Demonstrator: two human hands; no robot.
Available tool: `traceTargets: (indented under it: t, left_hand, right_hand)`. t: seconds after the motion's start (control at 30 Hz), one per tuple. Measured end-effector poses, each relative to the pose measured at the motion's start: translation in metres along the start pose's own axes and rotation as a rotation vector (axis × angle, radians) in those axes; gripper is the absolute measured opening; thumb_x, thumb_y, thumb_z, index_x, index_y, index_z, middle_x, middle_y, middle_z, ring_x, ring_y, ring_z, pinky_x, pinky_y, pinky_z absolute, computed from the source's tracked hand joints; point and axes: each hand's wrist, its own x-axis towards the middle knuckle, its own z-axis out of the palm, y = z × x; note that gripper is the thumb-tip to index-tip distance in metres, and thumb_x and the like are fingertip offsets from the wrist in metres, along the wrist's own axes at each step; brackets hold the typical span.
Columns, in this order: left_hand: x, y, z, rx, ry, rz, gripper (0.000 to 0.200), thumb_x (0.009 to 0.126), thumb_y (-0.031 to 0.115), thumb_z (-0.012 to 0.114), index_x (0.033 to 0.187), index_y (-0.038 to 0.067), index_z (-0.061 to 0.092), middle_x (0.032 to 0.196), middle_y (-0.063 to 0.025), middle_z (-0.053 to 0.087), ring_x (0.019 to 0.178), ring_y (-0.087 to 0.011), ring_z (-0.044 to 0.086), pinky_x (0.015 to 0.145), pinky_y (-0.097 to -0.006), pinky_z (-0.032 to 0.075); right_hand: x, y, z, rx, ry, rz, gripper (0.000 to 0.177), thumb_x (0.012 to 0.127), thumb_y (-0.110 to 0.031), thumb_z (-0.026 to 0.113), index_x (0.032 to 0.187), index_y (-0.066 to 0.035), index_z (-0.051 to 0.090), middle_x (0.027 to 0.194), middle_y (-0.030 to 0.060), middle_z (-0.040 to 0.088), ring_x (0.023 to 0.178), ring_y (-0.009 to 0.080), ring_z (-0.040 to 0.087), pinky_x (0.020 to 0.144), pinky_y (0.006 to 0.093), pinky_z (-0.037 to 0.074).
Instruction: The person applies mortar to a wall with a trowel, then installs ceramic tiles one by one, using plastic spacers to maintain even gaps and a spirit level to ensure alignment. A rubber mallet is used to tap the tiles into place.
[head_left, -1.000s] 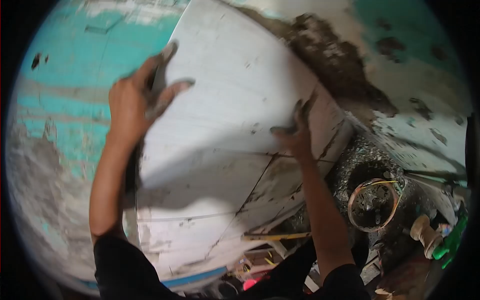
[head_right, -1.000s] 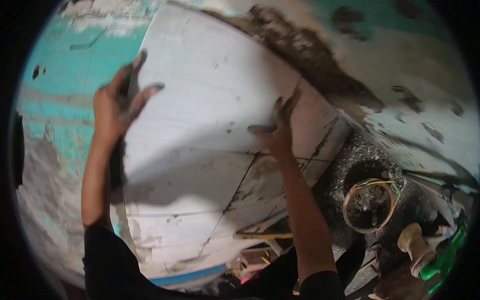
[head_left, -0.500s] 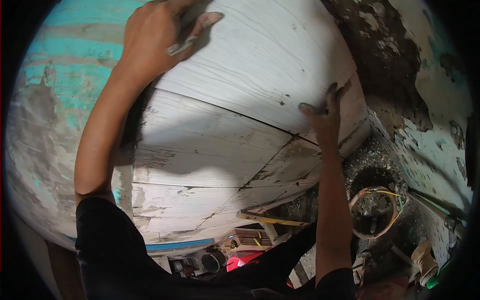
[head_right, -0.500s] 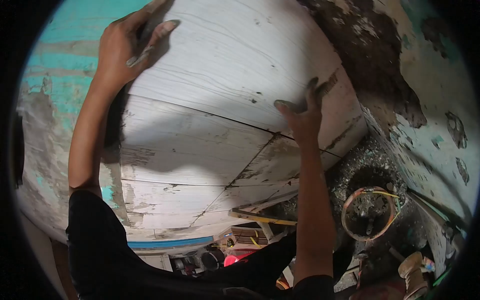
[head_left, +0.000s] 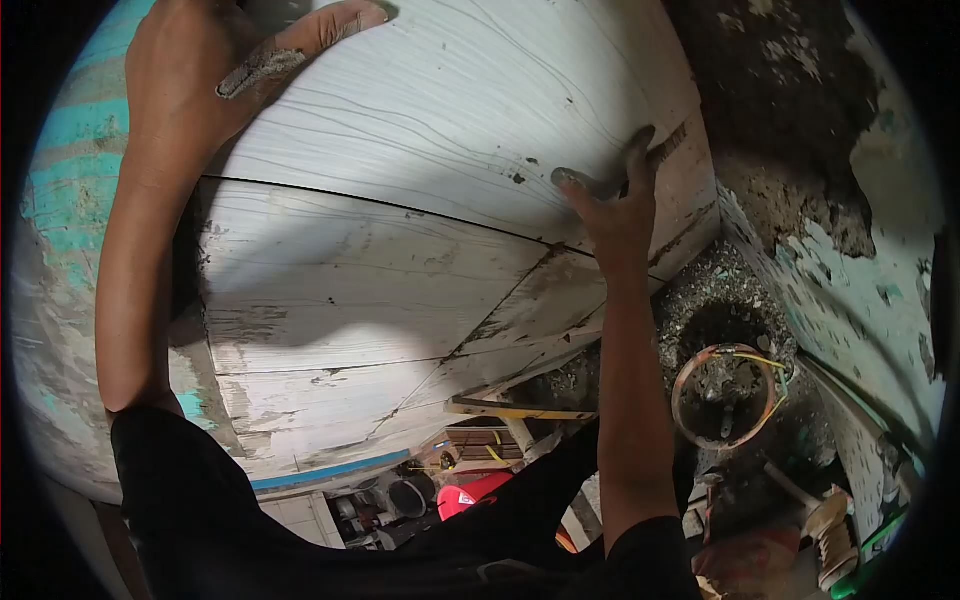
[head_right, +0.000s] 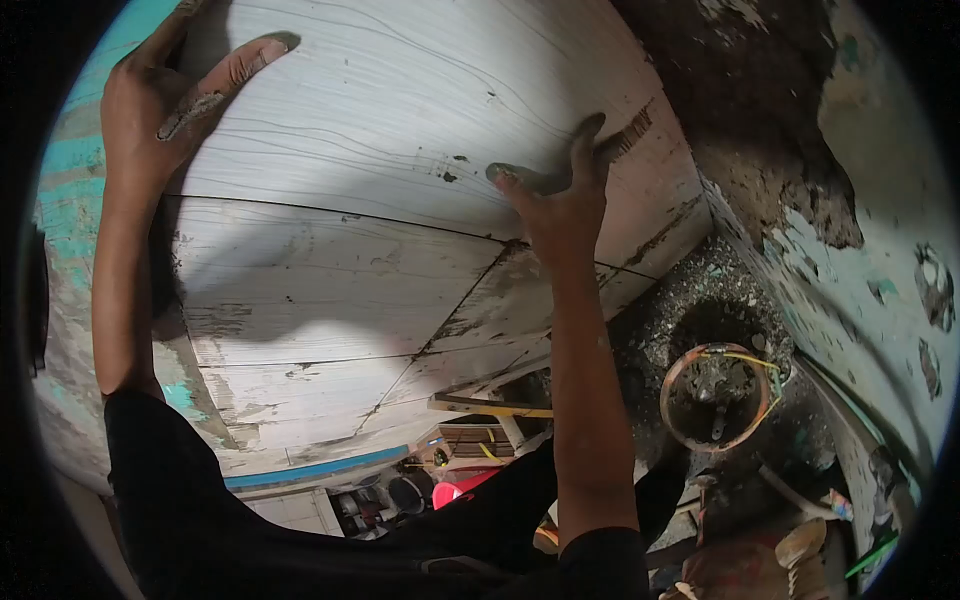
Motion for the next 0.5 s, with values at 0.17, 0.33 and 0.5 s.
traceTargets:
  t: [0.17,0.33,0.5]
  left_hand:
    - [0.001,0.001,0.004,0.012,-0.02,-0.016,0.08,0.066,0.029,0.078,0.121,-0.016,0.042,0.115,-0.0313,0.052,0.11,-0.0318,0.054,0.093,-0.0386,0.046]
    - [-0.003,-0.002,0.0,0.021,-0.031,-0.043,0.079,0.066,0.028,0.077,0.122,-0.015,0.042,0.115,-0.0302,0.053,0.11,-0.0316,0.054,0.093,-0.039,0.046]
    - [-0.002,0.002,-0.001,0.013,-0.035,-0.053,0.078,0.066,0.028,0.077,0.122,-0.014,0.042,0.115,-0.0292,0.053,0.11,-0.0314,0.054,0.093,-0.0394,0.046]
  right_hand:
    - [-0.002,-0.015,-0.01,0.025,-0.04,0.112,0.101,0.065,-0.027,0.075,0.14,0.005,0.016,0.141,0.0325,0.018,0.135,0.0378,0.017,0.108,0.0405,0.021]
    - [0.0,-0.015,-0.004,0.018,-0.044,0.107,0.101,0.064,-0.025,0.076,0.139,0.006,0.016,0.141,0.0325,0.019,0.135,0.0377,0.017,0.108,0.0384,0.022]
    - [0.001,-0.012,-0.001,-0.017,-0.035,0.086,0.108,0.062,-0.035,0.08,0.14,0.003,0.016,0.137,0.0362,0.021,0.131,0.0447,0.022,0.105,0.0435,0.029]
